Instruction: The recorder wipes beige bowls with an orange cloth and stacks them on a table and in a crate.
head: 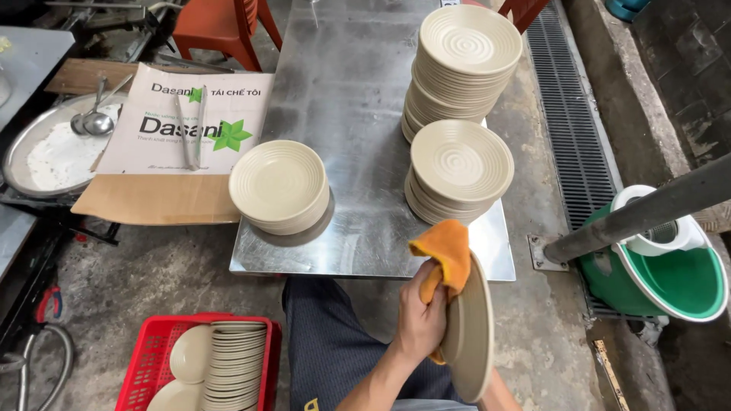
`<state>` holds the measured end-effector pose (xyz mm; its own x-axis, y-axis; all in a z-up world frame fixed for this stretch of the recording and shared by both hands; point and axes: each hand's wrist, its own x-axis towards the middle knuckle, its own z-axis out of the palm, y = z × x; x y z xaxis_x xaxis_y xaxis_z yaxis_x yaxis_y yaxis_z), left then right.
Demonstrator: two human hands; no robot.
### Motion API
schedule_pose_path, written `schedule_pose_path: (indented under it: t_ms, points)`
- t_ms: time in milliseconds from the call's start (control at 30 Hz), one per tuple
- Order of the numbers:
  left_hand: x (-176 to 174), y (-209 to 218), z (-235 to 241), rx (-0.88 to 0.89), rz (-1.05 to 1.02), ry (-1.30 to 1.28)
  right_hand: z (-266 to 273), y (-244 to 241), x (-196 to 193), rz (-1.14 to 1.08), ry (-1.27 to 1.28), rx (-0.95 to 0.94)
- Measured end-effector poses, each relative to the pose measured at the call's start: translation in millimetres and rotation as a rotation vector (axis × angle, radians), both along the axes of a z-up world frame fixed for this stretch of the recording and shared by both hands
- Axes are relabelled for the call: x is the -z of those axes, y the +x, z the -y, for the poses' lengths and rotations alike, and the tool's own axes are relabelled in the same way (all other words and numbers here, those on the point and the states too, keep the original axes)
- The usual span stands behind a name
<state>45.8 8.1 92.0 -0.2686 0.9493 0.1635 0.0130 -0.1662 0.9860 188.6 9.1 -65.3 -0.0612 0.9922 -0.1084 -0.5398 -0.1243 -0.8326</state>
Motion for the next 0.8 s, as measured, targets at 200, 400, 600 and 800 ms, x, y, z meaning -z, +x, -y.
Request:
schedule_pose_path:
  t_ms: [200, 400, 600, 800]
  points:
    - [0, 18, 35, 0.149, -0.147, 0.484, -37, -32, -163, -0.249, 0.133, -0.031]
    - [24, 15, 28, 0.151, 0.013, -0.132, -31, -58, -202, -0.295, 0.237, -0.007]
    - [-13, -13, 15, 0.160, 0.114, 0.091, -28, -68, -195, 0.345, 0.256, 0.078]
    - [21, -7, 41, 0.206, 0.004, -0.081, -102, -25, -188, 0.656, 0.379, 0.252]
